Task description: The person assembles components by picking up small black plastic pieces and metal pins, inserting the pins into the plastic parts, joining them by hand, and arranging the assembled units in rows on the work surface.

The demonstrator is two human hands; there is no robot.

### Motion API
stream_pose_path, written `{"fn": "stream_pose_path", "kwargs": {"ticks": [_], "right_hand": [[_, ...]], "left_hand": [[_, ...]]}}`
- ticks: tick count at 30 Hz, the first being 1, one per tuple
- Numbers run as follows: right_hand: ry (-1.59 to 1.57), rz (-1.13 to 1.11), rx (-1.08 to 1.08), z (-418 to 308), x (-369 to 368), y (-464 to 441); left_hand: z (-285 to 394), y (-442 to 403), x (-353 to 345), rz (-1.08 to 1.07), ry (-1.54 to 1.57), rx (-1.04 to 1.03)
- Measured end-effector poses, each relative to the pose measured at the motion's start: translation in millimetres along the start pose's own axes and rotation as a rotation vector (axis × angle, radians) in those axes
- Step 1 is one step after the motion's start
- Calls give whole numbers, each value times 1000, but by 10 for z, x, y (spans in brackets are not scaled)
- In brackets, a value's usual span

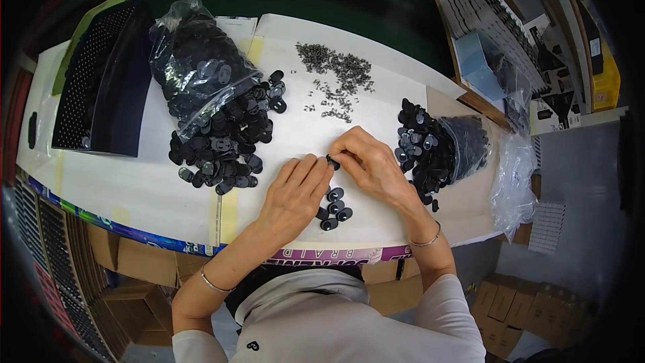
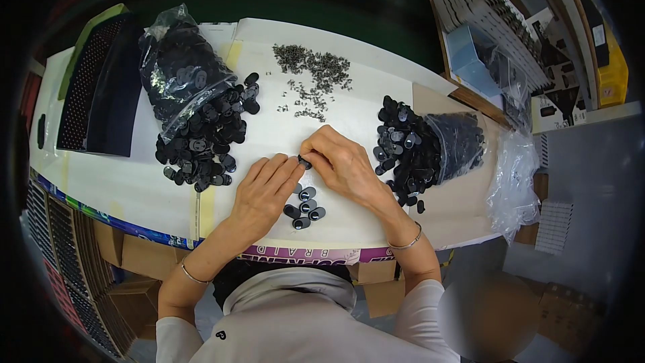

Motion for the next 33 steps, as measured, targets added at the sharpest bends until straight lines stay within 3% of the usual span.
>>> {"fn": "stream_pose_path", "kwargs": {"ticks": [6,12,15,19,21,24,28,33], "right_hand": [[-16,-53,-6,16,5,-29],[256,26,74,-187,-54,36],[248,97,177,-112,67,137],[576,531,-1,221,674,342],[725,514,-134,409,812,361],[755,372,-154,579,786,364],[700,376,24,351,595,330],[544,330,-7,248,558,307]], "left_hand": [[-3,-2,8,6,15,3],[-12,-7,15,17,38,4],[-21,-4,26,39,68,16],[-66,-13,80,48,139,54],[-122,-25,82,54,204,90],[-178,-92,109,38,255,108],[-211,-274,141,-82,273,54],[-188,-389,102,-140,273,6]]}}
Point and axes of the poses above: each hand's wrist, its own y-axis away from the middle knuckle, its own x-axis out of the back of the hand, z = x × y, the point moved 8 cm from there along -y, towards the middle knuckle, and after that the axes turned 13 degrees about -z, right-handed, at the moved point
